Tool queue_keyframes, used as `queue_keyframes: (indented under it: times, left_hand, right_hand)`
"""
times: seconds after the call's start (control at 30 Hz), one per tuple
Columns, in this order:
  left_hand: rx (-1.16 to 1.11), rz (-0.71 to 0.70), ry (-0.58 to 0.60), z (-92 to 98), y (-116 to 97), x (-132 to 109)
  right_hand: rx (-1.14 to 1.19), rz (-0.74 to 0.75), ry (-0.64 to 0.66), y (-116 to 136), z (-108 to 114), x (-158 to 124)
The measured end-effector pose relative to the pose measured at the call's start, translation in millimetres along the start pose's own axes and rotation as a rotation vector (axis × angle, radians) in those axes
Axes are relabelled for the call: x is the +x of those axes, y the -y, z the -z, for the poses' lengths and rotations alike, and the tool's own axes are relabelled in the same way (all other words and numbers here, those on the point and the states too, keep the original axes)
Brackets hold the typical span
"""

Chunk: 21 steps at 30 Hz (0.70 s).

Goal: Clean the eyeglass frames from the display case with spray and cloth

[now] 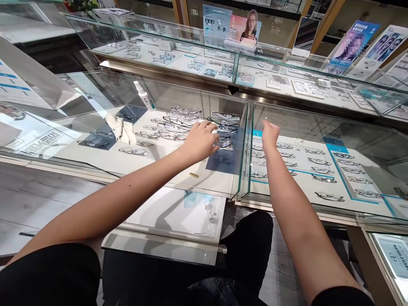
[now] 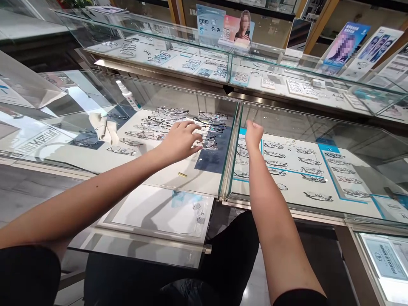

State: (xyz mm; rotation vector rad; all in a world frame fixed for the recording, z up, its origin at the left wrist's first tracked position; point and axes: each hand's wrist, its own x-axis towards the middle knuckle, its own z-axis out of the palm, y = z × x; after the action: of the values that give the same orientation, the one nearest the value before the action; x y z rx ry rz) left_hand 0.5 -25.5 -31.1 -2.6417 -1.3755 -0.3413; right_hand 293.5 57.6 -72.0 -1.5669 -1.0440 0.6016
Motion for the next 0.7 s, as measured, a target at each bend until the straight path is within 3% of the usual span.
queue_keyframes:
  times: [0.17,0.43,0.7]
  left_hand:
    - [0.041,-0.012,0.046,-9.4,12.8,9.0]
    - [-0.112,-0.096,0.112,-14.0,44.5,8.3]
    - [-0.060,-0.014,0.315,10.0,27.7,34.2]
  right_hand:
    - [0.052,-0.052,-0.004,7.4,0.9,-6.9]
    - [0.048,-0.058,-0.022,15.0,0.4,-13.7]
    - [0.025,-0.020,-0.013,10.2,1.3,-10.3]
